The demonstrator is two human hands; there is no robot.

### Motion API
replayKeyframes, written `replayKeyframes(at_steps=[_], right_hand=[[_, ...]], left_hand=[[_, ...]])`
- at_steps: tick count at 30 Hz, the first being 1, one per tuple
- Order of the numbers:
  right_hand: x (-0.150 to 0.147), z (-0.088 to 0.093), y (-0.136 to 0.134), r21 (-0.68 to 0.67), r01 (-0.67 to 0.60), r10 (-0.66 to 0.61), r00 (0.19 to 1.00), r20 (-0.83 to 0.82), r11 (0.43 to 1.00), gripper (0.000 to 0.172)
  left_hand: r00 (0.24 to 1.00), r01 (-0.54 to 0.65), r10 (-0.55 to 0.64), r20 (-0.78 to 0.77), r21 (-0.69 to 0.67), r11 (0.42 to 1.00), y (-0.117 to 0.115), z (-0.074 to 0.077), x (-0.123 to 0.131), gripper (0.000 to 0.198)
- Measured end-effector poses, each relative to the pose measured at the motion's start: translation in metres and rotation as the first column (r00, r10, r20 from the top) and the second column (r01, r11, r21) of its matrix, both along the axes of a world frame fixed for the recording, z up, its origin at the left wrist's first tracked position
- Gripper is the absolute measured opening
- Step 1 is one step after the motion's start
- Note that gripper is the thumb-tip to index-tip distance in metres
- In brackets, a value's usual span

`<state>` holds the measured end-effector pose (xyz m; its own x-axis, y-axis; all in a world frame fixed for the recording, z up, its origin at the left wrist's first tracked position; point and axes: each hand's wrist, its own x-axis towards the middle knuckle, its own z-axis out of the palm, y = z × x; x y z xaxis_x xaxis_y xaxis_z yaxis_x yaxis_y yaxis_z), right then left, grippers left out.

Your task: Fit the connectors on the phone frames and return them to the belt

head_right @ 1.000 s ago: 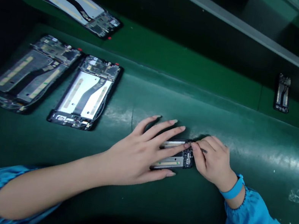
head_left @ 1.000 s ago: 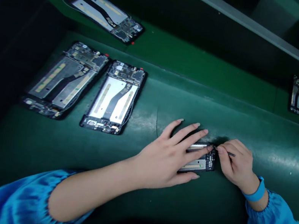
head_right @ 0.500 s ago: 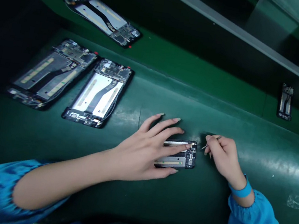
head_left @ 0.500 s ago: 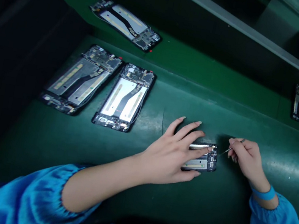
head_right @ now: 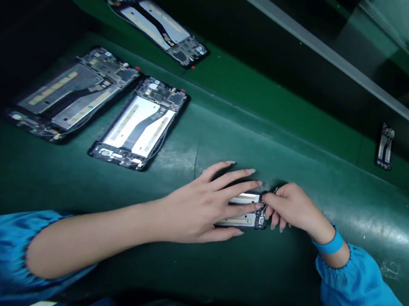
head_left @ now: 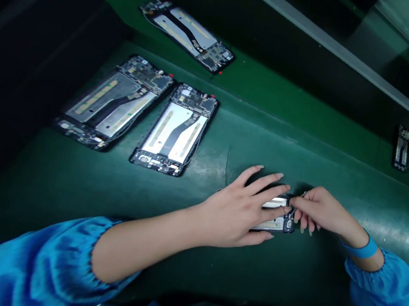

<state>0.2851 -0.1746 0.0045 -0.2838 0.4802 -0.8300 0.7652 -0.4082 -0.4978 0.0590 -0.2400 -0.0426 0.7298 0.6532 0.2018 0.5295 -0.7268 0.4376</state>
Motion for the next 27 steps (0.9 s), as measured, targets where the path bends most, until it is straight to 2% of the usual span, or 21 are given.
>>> replayKeyframes(at_steps=[3, 5, 8, 10, 12, 18, 27], right_hand=[[-0.002, -0.001, 0.002, 0.008, -0.007, 0.007, 1.000, 0.001, 1.000, 0.042], [-0.001, -0.003, 0.003, -0.021, -0.025, 0.025, 1.000, -0.003, 0.999, 0.041], [0.001, -0.005, 0.004, -0.061, -0.032, 0.031, 0.999, -0.014, 0.998, 0.040], [0.002, -0.006, 0.005, -0.071, -0.028, 0.026, 0.999, -0.019, 0.997, 0.039], [0.002, -0.006, 0.005, -0.081, -0.024, 0.023, 1.000, -0.011, 0.996, 0.038], [0.004, -0.007, 0.005, -0.101, -0.033, 0.032, 0.999, -0.015, 0.994, 0.035], [0.004, -0.009, 0.005, -0.070, -0.052, 0.053, 0.998, 0.015, 0.996, 0.035]], left_hand=[[0.999, -0.009, 0.009, 0.048, -0.005, 1.000, 0.004, 0.007, -0.005, 0.046], [0.994, -0.093, 0.096, 0.048, -0.070, 0.993, 0.012, 0.015, -0.017, 0.038], [0.977, -0.211, 0.200, -0.067, -0.284, 0.935, 0.027, 0.027, -0.043, 0.024], [0.980, -0.200, 0.178, -0.092, -0.431, 0.880, 0.034, 0.031, -0.058, 0.022], [0.984, -0.170, 0.169, -0.050, -0.514, 0.841, 0.038, 0.030, -0.067, 0.022], [0.984, -0.150, 0.179, 0.009, -0.502, 0.852, 0.039, 0.022, -0.064, 0.024], [0.989, -0.149, 0.143, -0.049, -0.477, 0.866, 0.044, 0.030, -0.058, 0.026]])
